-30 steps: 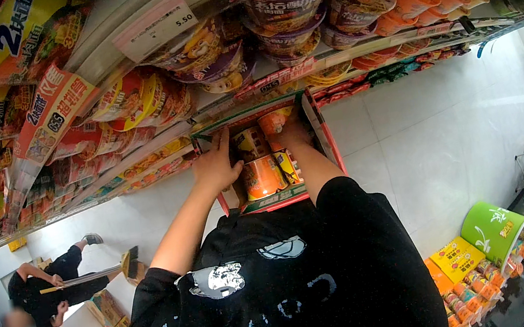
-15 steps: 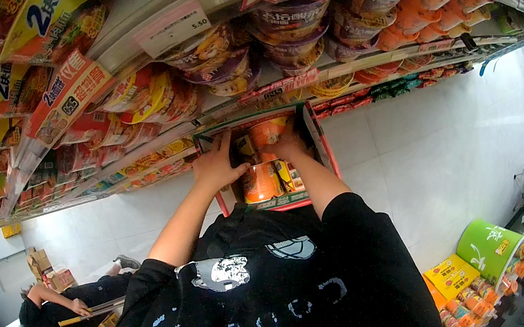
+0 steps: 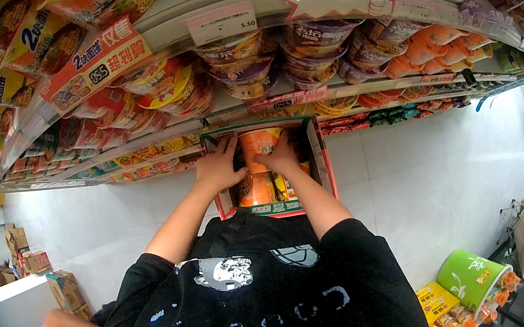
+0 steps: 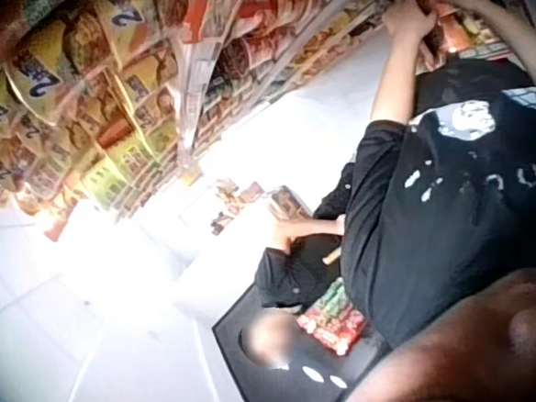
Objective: The person restocks instant noodle cups on a supermarket shelf. They repeatedly take cups from a cardboard box held in their left hand and place them onto the shelf with their right hand, organizing them into neat stacks.
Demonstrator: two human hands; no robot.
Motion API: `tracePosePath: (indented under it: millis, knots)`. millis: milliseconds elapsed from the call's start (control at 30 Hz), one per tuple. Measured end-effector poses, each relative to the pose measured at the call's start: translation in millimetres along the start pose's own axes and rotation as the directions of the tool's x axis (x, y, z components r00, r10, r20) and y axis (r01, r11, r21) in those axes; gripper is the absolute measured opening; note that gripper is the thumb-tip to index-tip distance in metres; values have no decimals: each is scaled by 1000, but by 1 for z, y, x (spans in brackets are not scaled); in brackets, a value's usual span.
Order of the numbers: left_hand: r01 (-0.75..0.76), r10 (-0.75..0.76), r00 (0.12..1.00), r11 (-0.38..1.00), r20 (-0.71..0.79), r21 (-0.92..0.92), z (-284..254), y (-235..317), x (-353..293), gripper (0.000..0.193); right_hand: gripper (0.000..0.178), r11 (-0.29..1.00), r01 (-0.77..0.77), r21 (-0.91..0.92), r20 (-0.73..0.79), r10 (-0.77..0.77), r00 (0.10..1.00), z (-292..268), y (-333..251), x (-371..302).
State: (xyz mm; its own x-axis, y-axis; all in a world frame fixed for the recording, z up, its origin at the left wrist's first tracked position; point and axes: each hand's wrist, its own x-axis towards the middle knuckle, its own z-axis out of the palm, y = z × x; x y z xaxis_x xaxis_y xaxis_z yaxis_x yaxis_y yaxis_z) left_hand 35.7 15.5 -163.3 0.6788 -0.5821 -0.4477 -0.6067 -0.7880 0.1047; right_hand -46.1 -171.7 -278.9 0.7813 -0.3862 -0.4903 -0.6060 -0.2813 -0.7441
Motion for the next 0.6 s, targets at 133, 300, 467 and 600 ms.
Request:
tracePosePath:
  millis: [133,300,467,600]
  knots:
    - [-55,50,996,996,-69,-69,1,-4,-5,96,138,967,57,248,-32,-51,998,-12,-5,-13]
    - [-173,128,968,962,-214,-210,20,-15,-24,79,114,817,128,562,-26,-137,990,-37,-33,-60]
    - [-207,32,965,700,-260,-683,-6,1,-71,103,111,787,199,584,-80,-188,979,-47,-39,-96]
    - [-387,153,918,544,-366,-745,-33,15,-87,141,107,840,403,364,-179,-362,915,-33,-48,-104]
